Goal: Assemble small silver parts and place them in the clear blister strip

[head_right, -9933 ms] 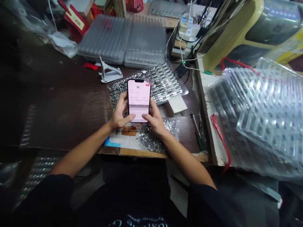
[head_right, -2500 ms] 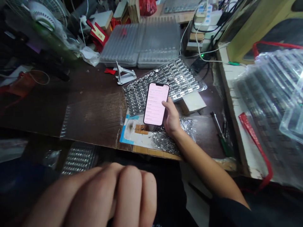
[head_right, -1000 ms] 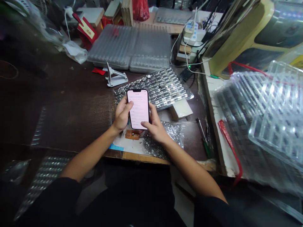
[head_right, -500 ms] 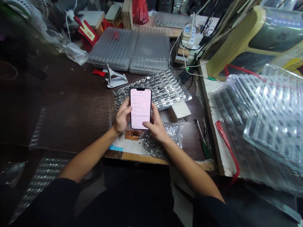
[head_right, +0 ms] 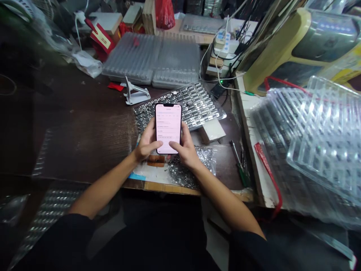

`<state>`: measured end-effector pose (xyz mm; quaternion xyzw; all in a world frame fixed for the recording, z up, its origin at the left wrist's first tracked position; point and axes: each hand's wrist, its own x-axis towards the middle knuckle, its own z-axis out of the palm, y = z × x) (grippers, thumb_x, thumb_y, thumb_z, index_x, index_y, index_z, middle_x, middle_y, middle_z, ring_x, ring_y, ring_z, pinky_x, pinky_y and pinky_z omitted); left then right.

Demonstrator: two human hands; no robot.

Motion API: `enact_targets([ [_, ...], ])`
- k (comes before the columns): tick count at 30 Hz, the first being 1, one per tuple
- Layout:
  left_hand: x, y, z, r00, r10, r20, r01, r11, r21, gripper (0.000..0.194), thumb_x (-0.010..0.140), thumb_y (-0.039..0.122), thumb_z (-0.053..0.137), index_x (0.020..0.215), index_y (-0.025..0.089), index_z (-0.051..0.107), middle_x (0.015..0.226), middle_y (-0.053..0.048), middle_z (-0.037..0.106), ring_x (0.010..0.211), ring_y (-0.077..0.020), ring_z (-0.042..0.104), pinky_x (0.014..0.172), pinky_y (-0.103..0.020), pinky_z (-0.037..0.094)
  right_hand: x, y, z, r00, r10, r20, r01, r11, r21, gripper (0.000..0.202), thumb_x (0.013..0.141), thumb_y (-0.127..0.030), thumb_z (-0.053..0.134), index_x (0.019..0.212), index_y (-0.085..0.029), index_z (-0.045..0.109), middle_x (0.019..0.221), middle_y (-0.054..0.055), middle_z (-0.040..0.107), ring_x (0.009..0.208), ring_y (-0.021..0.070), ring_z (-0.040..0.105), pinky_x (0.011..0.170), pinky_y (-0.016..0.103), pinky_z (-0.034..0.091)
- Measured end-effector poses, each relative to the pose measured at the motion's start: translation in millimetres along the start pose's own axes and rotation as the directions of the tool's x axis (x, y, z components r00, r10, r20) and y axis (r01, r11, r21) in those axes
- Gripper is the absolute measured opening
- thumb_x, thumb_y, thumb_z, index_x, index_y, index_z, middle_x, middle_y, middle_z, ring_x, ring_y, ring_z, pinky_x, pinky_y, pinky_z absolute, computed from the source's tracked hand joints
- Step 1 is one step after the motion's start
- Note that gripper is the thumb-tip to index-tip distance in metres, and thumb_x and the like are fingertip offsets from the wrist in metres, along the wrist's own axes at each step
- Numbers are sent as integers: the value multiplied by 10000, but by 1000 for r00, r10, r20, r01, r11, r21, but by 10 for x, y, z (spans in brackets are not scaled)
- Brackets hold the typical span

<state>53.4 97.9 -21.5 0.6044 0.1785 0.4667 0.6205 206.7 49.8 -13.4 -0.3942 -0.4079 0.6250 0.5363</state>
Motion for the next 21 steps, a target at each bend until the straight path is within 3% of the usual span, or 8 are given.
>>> enact_targets([
  [9, -6, 10, 2, 1000, 7, -20, -7, 1000, 24, 694, 807, 375, 690, 1401, 211, 368, 1389, -155, 586, 1314, -375, 550, 967, -472, 569, -16, -15, 3, 1000, 5, 20, -4, 1000, -17, 759, 777, -419, 706, 1422, -354, 312, 1319, 85, 601, 910, 287, 679, 439, 309, 532],
  [21, -13, 42, 28, 991, -89, -95, 84, 995, -55, 657, 780, 346, 640, 1383, 209, 416, 1330, -123, 623, 1236, -365, 594, 911, -476, 579, -28, -38, 15, 1000, 8, 23, -9, 1000, 13, 771, 733, -320, 700, 1403, -336, 319, 1225, 80, 635, 931, 297, 673, 425, 299, 534],
])
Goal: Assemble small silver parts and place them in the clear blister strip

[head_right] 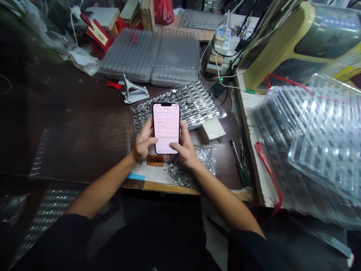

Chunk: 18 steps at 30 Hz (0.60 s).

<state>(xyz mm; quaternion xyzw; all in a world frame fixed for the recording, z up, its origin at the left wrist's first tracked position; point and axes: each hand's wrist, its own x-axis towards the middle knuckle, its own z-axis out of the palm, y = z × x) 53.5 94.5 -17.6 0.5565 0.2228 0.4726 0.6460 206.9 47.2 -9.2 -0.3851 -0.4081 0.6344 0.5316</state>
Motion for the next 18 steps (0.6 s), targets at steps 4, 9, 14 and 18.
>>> enact_targets([
  [4, 14, -11, -3, 999, 16, -28, -16, 1000, -13, 603, 788, 346, 625, 1346, 197, 454, 1272, -116, 646, 1220, -348, 597, 916, -461, 570, 5, -2, -3, 1000, -7, 19, 7, 1000, 7, 759, 727, -290, 684, 1400, -333, 334, 1253, 76, 624, 949, 294, 666, 418, 290, 535],
  [9, 62, -50, -28, 992, 73, -106, -72, 997, 8, 478, 805, 336, 620, 1245, 177, 521, 1255, -106, 649, 1217, -314, 585, 964, -424, 537, 9, 17, -20, 999, 8, 54, -8, 1000, -5, 744, 742, -265, 677, 1404, -326, 344, 1244, 72, 627, 891, 269, 671, 408, 293, 542],
  [14, 81, -79, -40, 990, 90, -111, -88, 996, 17, 435, 835, 357, 602, 1224, 174, 538, 1224, -102, 655, 1197, -299, 588, 960, -410, 526, 3, 14, -6, 999, 7, 46, -7, 1000, -18, 711, 743, -259, 662, 1385, -313, 362, 1231, 69, 626, 834, 245, 666, 393, 288, 526],
  [18, 81, -87, -35, 990, 88, -110, -86, 996, 22, 463, 848, 372, 585, 1266, 182, 528, 1192, -94, 665, 1207, -299, 580, 997, -424, 501, -6, -14, 23, 1000, 25, -2, -25, 999, -46, 725, 728, -269, 666, 1387, -306, 366, 1234, 74, 622, 812, 236, 659, 382, 274, 501],
])
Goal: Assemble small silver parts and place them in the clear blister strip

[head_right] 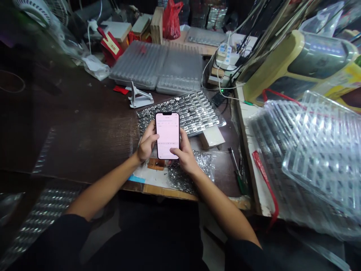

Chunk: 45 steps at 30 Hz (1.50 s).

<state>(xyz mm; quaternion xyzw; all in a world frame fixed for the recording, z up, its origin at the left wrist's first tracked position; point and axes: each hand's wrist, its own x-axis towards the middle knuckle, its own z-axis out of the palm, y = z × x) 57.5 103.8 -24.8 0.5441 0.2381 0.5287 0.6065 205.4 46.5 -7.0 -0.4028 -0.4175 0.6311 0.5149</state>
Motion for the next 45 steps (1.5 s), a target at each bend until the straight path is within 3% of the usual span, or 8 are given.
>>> enact_targets([
  [14, 13, 52, 31, 1000, -9, -9, 10, 999, 32, 465, 850, 427, 579, 1243, 182, 540, 1211, -107, 671, 1190, -306, 592, 960, -415, 507, 6, 15, -11, 999, 29, -17, -30, 999, -23, 793, 722, -319, 671, 1444, -331, 342, 1270, 78, 611, 816, 237, 643, 391, 272, 476],
  [27, 5, 49, 36, 999, -3, -38, 5, 999, 51, 447, 863, 440, 595, 1223, 180, 543, 1146, -104, 688, 1138, -300, 615, 918, -406, 528, 2, -2, 9, 999, -1, -41, 0, 1000, -28, 701, 723, -307, 666, 1373, -298, 405, 1284, 76, 600, 910, 259, 638, 420, 275, 486],
  [31, 10, 43, 34, 999, -3, -39, 4, 999, 37, 437, 860, 445, 598, 1203, 178, 553, 1135, -104, 690, 1127, -301, 619, 900, -405, 534, 6, 5, 5, 999, 5, -31, -6, 1000, -30, 703, 731, -309, 661, 1379, -311, 389, 1249, 74, 615, 846, 250, 646, 376, 268, 464],
  [38, 19, 39, 16, 999, 1, -34, 0, 999, 40, 409, 875, 453, 583, 1185, 186, 577, 1110, -91, 696, 1110, -292, 627, 909, -403, 528, 10, 8, -9, 999, 0, -37, -2, 998, -55, 689, 722, -319, 669, 1357, -309, 402, 1289, 76, 599, 907, 266, 634, 411, 274, 472],
  [45, 25, 71, 46, 999, -2, -52, 5, 999, 49, 381, 898, 486, 586, 1116, 174, 568, 1062, -94, 704, 1052, -276, 647, 807, -364, 536, 6, 12, -9, 999, 5, -36, -7, 998, -63, 703, 730, -316, 663, 1381, -319, 399, 1239, 69, 610, 821, 236, 615, 401, 278, 461],
])
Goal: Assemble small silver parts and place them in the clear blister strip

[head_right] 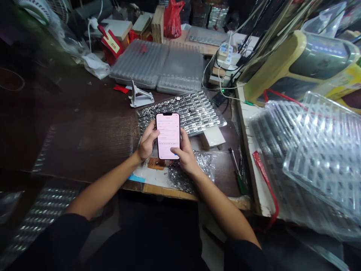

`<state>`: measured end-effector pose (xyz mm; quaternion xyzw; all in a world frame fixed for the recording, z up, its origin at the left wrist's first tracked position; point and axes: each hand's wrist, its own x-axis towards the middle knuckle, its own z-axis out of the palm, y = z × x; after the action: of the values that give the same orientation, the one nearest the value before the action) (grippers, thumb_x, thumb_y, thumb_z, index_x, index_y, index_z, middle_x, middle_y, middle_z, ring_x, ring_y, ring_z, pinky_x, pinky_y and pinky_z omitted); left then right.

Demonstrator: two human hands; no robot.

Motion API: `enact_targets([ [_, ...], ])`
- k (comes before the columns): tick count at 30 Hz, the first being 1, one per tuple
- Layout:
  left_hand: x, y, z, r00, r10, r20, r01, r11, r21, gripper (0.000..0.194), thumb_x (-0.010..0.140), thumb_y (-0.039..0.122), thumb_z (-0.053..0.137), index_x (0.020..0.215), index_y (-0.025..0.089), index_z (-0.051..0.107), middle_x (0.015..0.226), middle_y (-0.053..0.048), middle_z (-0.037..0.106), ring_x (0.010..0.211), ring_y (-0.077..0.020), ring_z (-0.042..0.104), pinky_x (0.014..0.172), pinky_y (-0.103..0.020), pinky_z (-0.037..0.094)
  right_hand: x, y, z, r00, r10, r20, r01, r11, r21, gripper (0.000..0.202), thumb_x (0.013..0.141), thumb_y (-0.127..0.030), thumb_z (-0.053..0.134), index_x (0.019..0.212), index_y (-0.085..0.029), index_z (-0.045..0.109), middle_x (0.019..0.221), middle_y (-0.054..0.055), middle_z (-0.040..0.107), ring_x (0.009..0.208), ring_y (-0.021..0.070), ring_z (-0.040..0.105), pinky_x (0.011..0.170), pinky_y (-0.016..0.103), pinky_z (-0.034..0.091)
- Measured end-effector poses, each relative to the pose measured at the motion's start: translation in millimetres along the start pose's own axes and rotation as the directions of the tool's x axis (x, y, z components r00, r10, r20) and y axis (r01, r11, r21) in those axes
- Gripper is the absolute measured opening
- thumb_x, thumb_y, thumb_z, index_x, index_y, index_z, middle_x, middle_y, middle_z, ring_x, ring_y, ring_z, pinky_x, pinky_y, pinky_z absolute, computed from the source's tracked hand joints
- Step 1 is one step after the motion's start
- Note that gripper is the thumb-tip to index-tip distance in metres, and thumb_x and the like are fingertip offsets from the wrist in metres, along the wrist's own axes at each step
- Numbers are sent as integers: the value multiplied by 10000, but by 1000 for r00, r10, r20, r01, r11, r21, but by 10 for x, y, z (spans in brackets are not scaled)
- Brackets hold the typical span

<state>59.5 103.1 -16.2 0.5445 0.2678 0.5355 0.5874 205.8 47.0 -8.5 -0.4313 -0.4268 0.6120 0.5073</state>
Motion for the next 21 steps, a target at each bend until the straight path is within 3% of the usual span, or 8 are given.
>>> enact_targets([
  [6, -12, 3, -19, 1000, -8, 4, 8, 1000, 22, 386, 910, 502, 572, 1117, 176, 566, 1059, -86, 706, 1007, -261, 655, 749, -337, 516, 19, 15, -11, 1000, -23, -17, 23, 1000, -9, 693, 699, -327, 678, 1347, -313, 433, 1250, 66, 605, 960, 285, 620, 581, 376, 551],
  [15, -18, -26, -42, 999, -11, 34, 11, 1000, 13, 425, 931, 488, 530, 1224, 182, 556, 1027, -73, 711, 929, -250, 662, 727, -351, 503, 0, -14, 21, 1000, 16, -5, -15, 999, 31, 701, 704, -312, 660, 1357, -312, 405, 1182, 63, 636, 676, 186, 576, 421, 291, 467],
  [21, -12, -10, -38, 999, -13, 37, 13, 1000, 15, 444, 931, 499, 525, 1246, 186, 550, 1042, -81, 714, 984, -270, 662, 727, -358, 508, 6, -9, 18, 1000, 13, -3, -13, 999, 37, 744, 695, -313, 643, 1396, -317, 391, 1206, 69, 638, 666, 184, 576, 396, 284, 462],
])
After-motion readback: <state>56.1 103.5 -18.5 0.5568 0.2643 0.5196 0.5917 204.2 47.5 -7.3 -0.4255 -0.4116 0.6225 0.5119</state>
